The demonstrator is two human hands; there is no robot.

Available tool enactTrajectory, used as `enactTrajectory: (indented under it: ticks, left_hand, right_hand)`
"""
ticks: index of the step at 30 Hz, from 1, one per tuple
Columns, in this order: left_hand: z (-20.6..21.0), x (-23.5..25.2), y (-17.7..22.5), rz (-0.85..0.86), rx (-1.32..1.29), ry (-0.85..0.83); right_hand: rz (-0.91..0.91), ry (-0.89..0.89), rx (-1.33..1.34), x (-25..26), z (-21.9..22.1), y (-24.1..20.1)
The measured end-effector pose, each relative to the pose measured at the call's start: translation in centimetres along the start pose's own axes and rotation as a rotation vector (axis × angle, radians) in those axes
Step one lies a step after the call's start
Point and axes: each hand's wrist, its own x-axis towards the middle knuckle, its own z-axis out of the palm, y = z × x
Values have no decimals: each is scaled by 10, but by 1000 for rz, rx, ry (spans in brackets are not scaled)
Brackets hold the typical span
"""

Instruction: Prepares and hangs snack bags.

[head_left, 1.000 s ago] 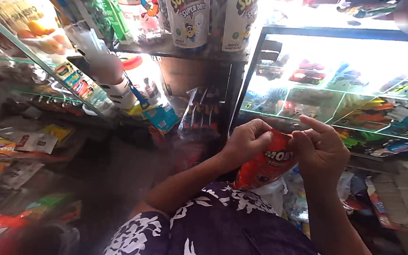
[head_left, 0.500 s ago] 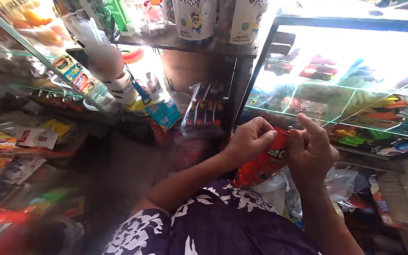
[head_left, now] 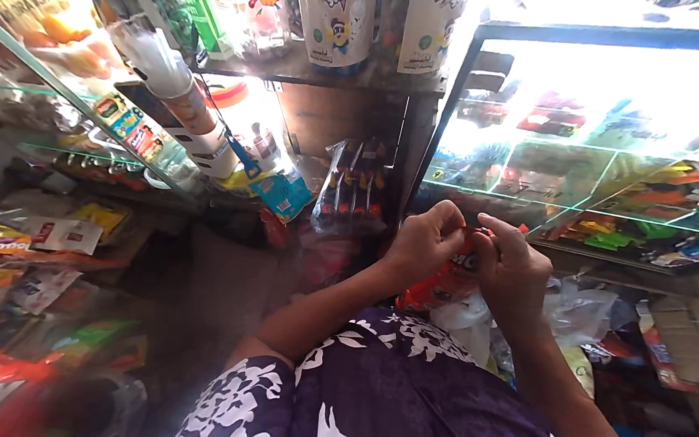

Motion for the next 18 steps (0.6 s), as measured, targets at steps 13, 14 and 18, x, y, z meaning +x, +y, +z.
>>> enactTrajectory:
  ticks: [13, 14, 18]
  left_hand:
    - [-2, 4, 1, -148, -53, -41]
    - [-2, 4, 0, -135, -45, -42]
    - [0, 5, -2, -76, -46, -22]
  right_hand:
    - [161, 64, 302, -6, 7, 12]
    - [157, 68, 295, -6, 8, 12]
    - [146, 72, 247, -6, 13, 12]
